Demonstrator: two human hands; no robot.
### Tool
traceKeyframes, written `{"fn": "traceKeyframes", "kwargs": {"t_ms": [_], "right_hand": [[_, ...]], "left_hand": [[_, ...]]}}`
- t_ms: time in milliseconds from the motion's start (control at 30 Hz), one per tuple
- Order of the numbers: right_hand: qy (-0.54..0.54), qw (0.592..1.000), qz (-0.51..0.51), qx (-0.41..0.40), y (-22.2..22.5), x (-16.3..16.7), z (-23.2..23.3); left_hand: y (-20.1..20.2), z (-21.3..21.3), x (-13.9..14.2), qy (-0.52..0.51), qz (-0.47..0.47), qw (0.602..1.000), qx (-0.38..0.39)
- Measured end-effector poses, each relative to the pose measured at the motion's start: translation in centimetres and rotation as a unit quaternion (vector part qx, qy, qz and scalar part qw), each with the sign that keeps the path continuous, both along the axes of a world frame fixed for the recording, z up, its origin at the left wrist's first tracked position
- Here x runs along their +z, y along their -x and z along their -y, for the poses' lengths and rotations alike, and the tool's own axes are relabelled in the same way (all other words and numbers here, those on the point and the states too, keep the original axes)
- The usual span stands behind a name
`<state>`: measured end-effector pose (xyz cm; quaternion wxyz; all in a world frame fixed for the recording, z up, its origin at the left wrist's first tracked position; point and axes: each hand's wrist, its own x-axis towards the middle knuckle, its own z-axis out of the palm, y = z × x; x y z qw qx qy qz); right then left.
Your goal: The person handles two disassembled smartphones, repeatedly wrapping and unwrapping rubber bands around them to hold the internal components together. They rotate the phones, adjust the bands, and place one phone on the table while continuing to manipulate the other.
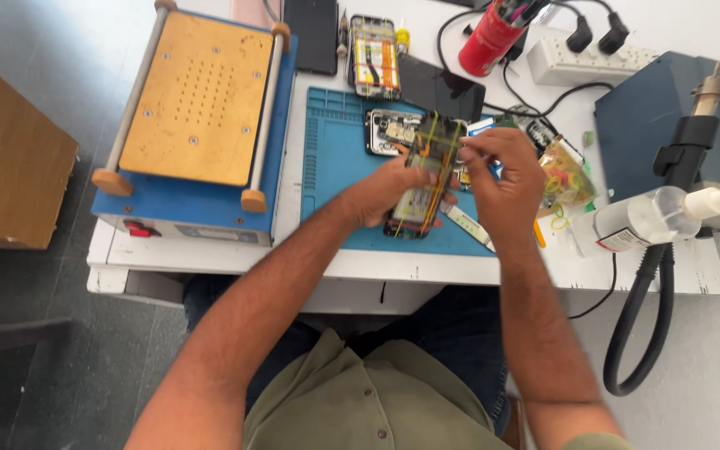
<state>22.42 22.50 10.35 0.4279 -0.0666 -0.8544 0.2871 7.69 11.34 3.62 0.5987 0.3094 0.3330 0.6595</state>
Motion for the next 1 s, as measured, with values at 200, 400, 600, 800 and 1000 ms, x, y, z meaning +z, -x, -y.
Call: {"fn": "traceKeyframes", "kwargs": {"t_ms": [200,400,600,800,1000], "right_hand": [[-0.189,0.977,0.098,0.022,1.3,3.5,0.9],[-0.259,0.959,0.115,0.019,1.5,3.7,0.8],[-0.052,0.957,0.265,0.107,0.8,5.4,0.1],[0.039,0.913,0.405,0.014,1.4,6.9,-0.4],[0.266,0.889,0.368,0.053,4.0,7.5,-3.1]], "left_hand": [[-0.5,0.7,0.4,0.000,-0.008,1.000,-0.021],[-0.5,0.7,0.5,0.026,-0.026,0.999,-0.015],[-1.0,0.5,0.9,0.055,-0.114,0.992,0.008],[-0.9,0.1,0.7,0.035,-0.131,0.990,-0.030],[-0.5,0.0,0.3,0.025,-0.097,0.994,-0.042]]}}
